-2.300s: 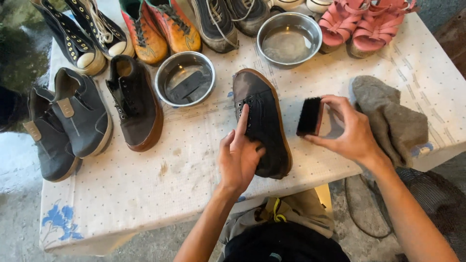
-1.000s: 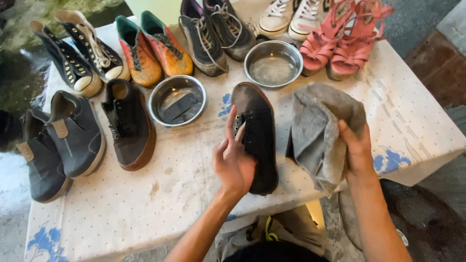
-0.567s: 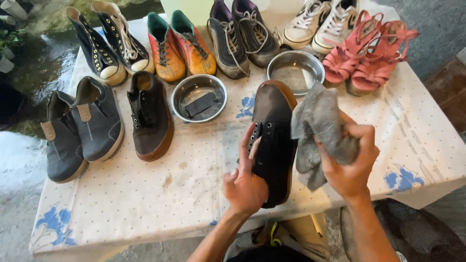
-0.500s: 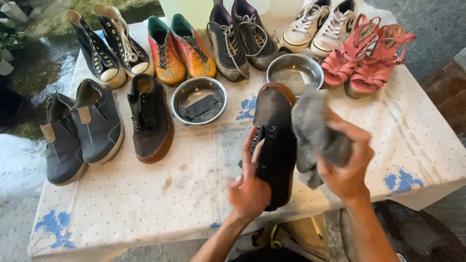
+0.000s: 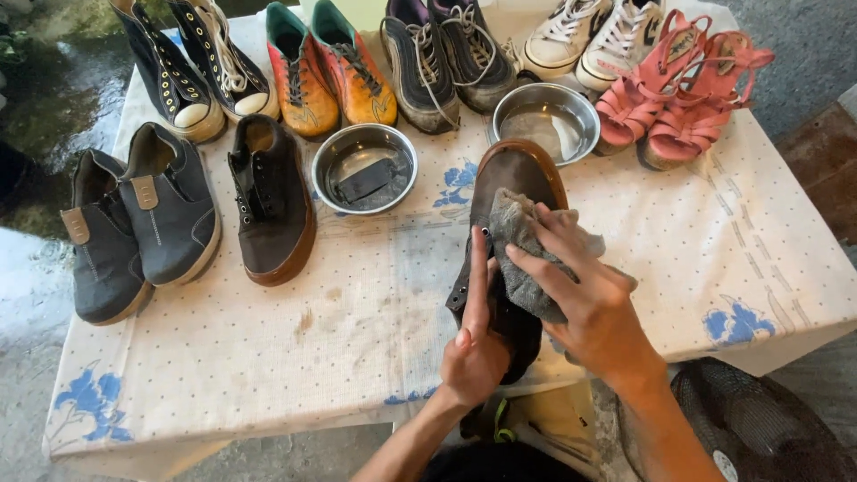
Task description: The person scrubs a dark brown shoe with a red brush, dips the brush in water, and wipes the shoe with a cloth. The process is repeated to clean the shoe thoroughly.
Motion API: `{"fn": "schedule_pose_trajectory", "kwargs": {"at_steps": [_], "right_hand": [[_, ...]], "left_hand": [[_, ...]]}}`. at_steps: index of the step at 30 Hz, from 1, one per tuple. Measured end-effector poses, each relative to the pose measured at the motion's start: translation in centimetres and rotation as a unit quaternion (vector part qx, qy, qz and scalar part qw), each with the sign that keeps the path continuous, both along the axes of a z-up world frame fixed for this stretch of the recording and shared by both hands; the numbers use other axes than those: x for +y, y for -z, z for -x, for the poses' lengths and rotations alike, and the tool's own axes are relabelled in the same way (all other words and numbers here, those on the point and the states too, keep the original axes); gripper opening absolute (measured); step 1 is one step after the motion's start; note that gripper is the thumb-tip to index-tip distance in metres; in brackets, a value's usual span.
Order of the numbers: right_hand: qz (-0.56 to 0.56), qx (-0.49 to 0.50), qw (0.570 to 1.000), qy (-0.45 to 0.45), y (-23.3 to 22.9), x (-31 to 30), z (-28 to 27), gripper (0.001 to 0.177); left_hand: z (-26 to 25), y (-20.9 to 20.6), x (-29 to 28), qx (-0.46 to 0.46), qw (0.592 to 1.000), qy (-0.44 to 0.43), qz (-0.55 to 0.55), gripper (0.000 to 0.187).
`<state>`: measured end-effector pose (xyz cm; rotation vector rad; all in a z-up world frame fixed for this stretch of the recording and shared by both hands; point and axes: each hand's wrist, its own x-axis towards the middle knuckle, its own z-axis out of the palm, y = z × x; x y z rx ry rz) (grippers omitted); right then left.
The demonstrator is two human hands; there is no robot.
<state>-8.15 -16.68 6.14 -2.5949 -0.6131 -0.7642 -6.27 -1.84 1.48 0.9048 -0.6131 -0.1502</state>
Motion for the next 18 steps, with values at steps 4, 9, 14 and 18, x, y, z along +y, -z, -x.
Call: {"fn": "schedule_pose_trajectory", "kwargs": {"at_steps": [4, 9, 14, 18], "right_hand": [[0.009, -0.072, 0.997, 0.034, 2.9, 1.0, 0.1, 0.045], [-0.075, -0.043, 0.996, -0.014, 1.6, 3.0, 2.1, 0.067], [-0.088, -0.02, 0.996, 0.019, 3.2, 3.1, 3.6, 0.052], [-0.19, 0.09, 0.977, -0.022, 2.6, 2.9, 4.9, 0.055]], "left_hand": [[0.1, 0.3, -0.2, 0.008, 0.995, 0.062, 0.08, 0.097], [0.0, 0.7, -0.1, 0.055, 0.986, 0.077, 0.139, 0.097], [-0.9, 0.6, -0.2, 0.067, 0.977, 0.086, 0.184, 0.093], [-1.4, 0.8, 0.5, 0.164, 0.932, 0.153, 0.284, 0.095]]}}
